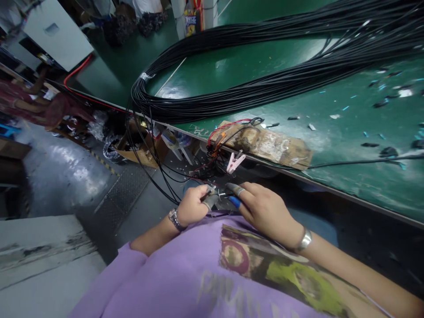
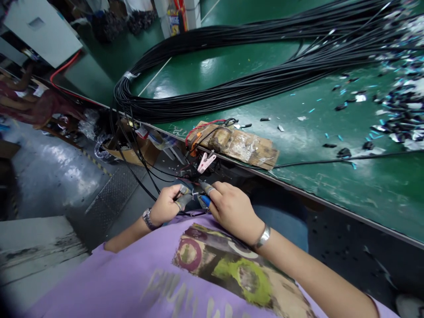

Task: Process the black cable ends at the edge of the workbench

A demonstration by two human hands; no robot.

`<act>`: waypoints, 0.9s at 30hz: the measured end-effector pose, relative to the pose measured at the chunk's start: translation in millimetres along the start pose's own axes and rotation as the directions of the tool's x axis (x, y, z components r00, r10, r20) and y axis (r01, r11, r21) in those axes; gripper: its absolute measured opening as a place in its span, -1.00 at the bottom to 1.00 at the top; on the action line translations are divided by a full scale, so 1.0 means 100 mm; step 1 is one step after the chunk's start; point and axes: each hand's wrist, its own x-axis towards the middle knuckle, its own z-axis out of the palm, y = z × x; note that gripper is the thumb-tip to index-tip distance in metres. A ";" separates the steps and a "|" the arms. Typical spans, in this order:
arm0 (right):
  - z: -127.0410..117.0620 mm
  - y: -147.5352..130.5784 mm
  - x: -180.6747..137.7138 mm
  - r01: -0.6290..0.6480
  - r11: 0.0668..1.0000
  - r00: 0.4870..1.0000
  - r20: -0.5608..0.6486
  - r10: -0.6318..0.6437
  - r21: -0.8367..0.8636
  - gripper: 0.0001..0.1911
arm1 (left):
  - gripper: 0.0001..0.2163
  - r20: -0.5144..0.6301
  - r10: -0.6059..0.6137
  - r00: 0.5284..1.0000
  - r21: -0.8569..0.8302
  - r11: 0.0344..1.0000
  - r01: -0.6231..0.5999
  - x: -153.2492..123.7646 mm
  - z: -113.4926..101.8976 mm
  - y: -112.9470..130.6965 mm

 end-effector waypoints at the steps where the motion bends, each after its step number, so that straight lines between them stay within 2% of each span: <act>1: -0.01 -0.01 0.01 0.010 1.000 1.000 -0.014 -0.010 -0.020 -0.74 | -0.81 0.011 -0.020 1.000 -0.045 0.999 0.020 0.01 0.00 0.01; 7: -0.02 -0.02 0.05 0.053 0.996 0.997 -0.053 -0.057 -0.075 -0.74 | -0.69 0.094 -0.103 0.990 -0.273 0.954 0.125 0.04 0.01 0.01; 13: -0.02 -0.01 0.06 0.081 0.992 0.996 -0.040 -0.085 -0.095 -0.72 | -0.63 0.161 -0.205 0.965 -0.314 0.917 0.247 0.05 0.01 0.02; 17: -0.01 0.00 0.07 0.063 0.995 0.997 -0.028 -0.065 -0.074 -0.72 | -0.66 0.173 -0.189 0.967 -0.296 0.926 0.234 0.06 0.02 0.00; 19: -0.01 0.00 0.07 0.042 0.997 0.999 -0.029 -0.043 -0.062 -0.72 | -0.74 0.145 -0.127 0.981 -0.213 0.965 0.156 0.05 0.02 -0.01; 22: 0.00 0.01 0.07 0.002 0.999 1.000 -0.028 -0.003 -0.035 -0.73 | -0.89 0.026 0.063 0.998 0.100 0.993 -0.065 0.02 0.03 -0.05; 25: 0.02 0.01 0.05 -0.047 0.998 0.999 0.004 0.047 0.030 -0.74 | -0.88 0.007 0.241 0.970 0.411 0.884 -0.223 -0.01 0.03 -0.10; 27: 0.04 0.01 0.04 -0.092 0.990 0.995 0.042 0.088 0.103 -0.74 | -0.87 0.056 0.271 0.961 0.499 0.826 -0.262 -0.01 0.04 -0.13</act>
